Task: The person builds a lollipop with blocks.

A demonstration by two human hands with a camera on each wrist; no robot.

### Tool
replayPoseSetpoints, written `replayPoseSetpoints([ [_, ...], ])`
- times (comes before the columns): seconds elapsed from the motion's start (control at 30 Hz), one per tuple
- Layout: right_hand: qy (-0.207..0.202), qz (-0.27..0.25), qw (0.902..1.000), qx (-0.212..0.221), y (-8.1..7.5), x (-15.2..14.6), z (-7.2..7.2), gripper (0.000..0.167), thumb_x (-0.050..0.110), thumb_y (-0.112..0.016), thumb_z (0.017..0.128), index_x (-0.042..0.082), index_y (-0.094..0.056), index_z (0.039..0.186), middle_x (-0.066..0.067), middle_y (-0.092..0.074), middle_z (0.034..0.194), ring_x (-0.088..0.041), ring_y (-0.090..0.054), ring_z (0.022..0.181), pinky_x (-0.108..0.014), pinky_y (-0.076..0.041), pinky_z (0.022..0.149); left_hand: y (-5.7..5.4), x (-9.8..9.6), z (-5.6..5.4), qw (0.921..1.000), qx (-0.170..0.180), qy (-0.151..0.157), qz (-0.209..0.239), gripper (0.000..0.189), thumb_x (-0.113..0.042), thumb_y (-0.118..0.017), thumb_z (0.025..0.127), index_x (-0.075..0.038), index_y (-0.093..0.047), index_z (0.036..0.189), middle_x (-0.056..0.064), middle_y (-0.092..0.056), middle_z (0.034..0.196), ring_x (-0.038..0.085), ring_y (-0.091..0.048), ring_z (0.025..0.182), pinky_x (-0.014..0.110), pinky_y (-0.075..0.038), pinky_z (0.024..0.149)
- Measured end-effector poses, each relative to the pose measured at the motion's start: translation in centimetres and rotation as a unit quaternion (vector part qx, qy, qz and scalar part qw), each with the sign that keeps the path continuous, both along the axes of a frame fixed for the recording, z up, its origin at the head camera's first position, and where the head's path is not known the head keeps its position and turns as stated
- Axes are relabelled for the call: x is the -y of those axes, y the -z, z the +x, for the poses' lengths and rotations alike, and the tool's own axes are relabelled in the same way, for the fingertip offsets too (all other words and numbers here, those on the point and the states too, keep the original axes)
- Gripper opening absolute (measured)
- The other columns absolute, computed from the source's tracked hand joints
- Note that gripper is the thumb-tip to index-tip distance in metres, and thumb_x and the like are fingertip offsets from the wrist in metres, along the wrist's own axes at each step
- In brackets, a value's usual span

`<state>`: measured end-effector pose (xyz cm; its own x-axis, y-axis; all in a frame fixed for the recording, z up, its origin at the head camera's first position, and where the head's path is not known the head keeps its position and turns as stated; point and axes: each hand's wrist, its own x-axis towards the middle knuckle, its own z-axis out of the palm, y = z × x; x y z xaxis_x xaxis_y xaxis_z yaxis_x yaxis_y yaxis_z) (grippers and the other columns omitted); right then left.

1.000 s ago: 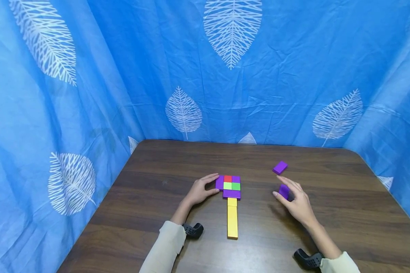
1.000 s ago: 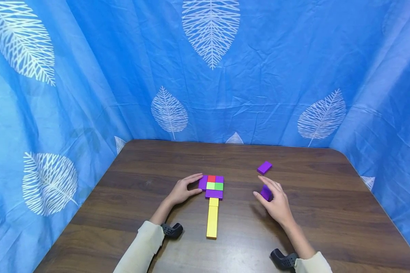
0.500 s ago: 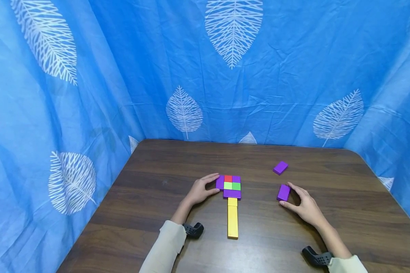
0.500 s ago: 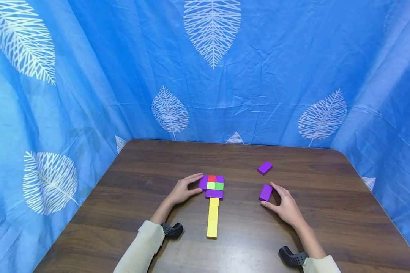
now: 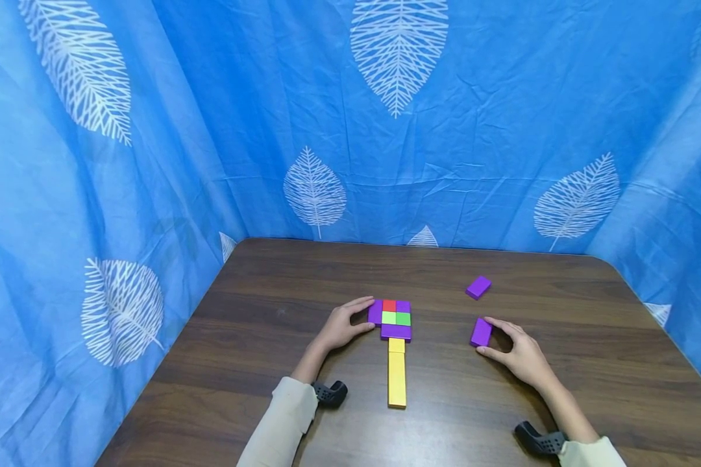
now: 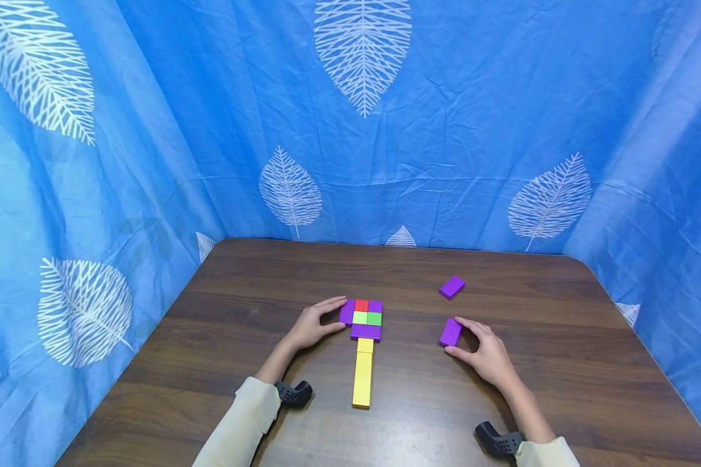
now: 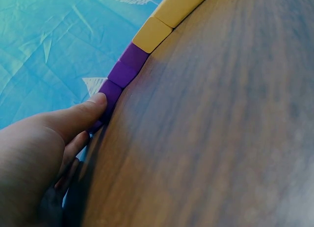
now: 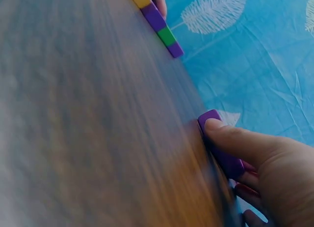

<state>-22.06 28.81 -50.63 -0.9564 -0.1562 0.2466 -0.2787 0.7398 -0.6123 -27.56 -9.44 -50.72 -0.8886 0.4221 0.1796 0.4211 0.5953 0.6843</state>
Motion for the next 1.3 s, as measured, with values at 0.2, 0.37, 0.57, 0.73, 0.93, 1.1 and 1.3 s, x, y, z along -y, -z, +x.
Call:
replayPoseSetpoints([
  [0.2, -0.012, -0.012, 0.9998, 0.000, -0.3, 1.0, 0.2, 0.067, 0.038, -0.079, 0.070, 0.011, -0.056, 0.126, -0.022, -0.053, 0.123, -0.044, -0.044, 0.114, -0.062, -0.035, 0.086, -0.1, 0.0, -0.1, 1.0000, -0.004, 0.000, 0.000, 0.054, -0.030, -0.064, 0.087, -0.012, -0.049, 0.135, 0.001, -0.043, 0.140, 0.019, -0.036, 0.130, 0.037, -0.030, 0.106],
  [0.37, -0.034, -0.045, 0.9981, -0.026, -0.7, 2.2, 0.1, 0.059, 0.032, -0.081, 0.069, 0.013, -0.060, 0.121, -0.010, -0.055, 0.121, -0.033, -0.046, 0.115, -0.052, -0.036, 0.090, -0.2, 0.0, 0.0, 1.0000, 0.000, -0.001, -0.001, 0.054, -0.029, -0.064, 0.087, -0.013, -0.048, 0.136, 0.002, -0.043, 0.141, 0.019, -0.036, 0.130, 0.037, -0.030, 0.106],
  [0.57, -0.057, -0.087, 0.9918, -0.075, -1.3, 3.8, -0.7, 0.053, 0.015, -0.082, 0.068, 0.012, -0.064, 0.118, -0.003, -0.054, 0.121, -0.019, -0.046, 0.115, -0.014, -0.030, 0.092, -0.2, 0.2, -0.1, 1.0000, 0.000, -0.003, 0.000, 0.053, -0.029, -0.064, 0.088, -0.013, -0.048, 0.136, 0.002, -0.043, 0.141, 0.019, -0.036, 0.130, 0.037, -0.030, 0.106],
  [0.73, -0.067, -0.108, 0.9892, -0.072, -1.6, 5.1, -1.7, 0.054, 0.012, -0.082, 0.068, 0.009, -0.063, 0.118, -0.008, -0.054, 0.121, -0.029, -0.046, 0.116, -0.023, -0.034, 0.095, -0.1, 0.2, 0.0, 1.0000, 0.006, -0.004, -0.007, 0.054, -0.031, -0.063, 0.088, -0.015, -0.047, 0.137, 0.001, -0.042, 0.141, 0.020, -0.035, 0.131, 0.038, -0.031, 0.106],
  [0.93, -0.078, -0.138, 0.9854, -0.063, -1.2, 6.3, -3.0, 0.053, 0.021, -0.083, 0.068, 0.015, -0.064, 0.118, -0.002, -0.054, 0.121, -0.026, -0.044, 0.117, -0.053, -0.033, 0.095, -0.2, 0.0, 0.1, 0.9999, 0.009, 0.000, -0.007, 0.055, -0.031, -0.063, 0.088, -0.013, -0.047, 0.137, 0.004, -0.041, 0.142, 0.021, -0.035, 0.131, 0.039, -0.030, 0.106],
  [1.1, -0.090, -0.156, 0.9826, -0.047, -1.1, 7.5, -3.7, 0.053, 0.024, -0.082, 0.070, 0.016, -0.064, 0.119, -0.002, -0.053, 0.123, -0.026, -0.044, 0.117, -0.055, -0.031, 0.098, -0.3, -0.1, 0.1, 0.9999, 0.009, -0.001, -0.005, 0.054, -0.031, -0.063, 0.088, -0.013, -0.047, 0.137, 0.003, -0.042, 0.141, 0.020, -0.035, 0.131, 0.038, -0.030, 0.106],
  [1.3, -0.117, -0.148, 0.9817, -0.028, -0.5, 8.6, -4.9, 0.053, 0.026, -0.080, 0.072, 0.015, -0.063, 0.121, -0.005, -0.053, 0.125, -0.028, -0.045, 0.119, -0.055, -0.031, 0.098, -0.3, -0.1, 0.1, 1.0000, 0.009, -0.001, -0.003, 0.054, -0.030, -0.064, 0.088, -0.013, -0.047, 0.136, 0.004, -0.042, 0.141, 0.021, -0.035, 0.131, 0.039, -0.030, 0.106],
])
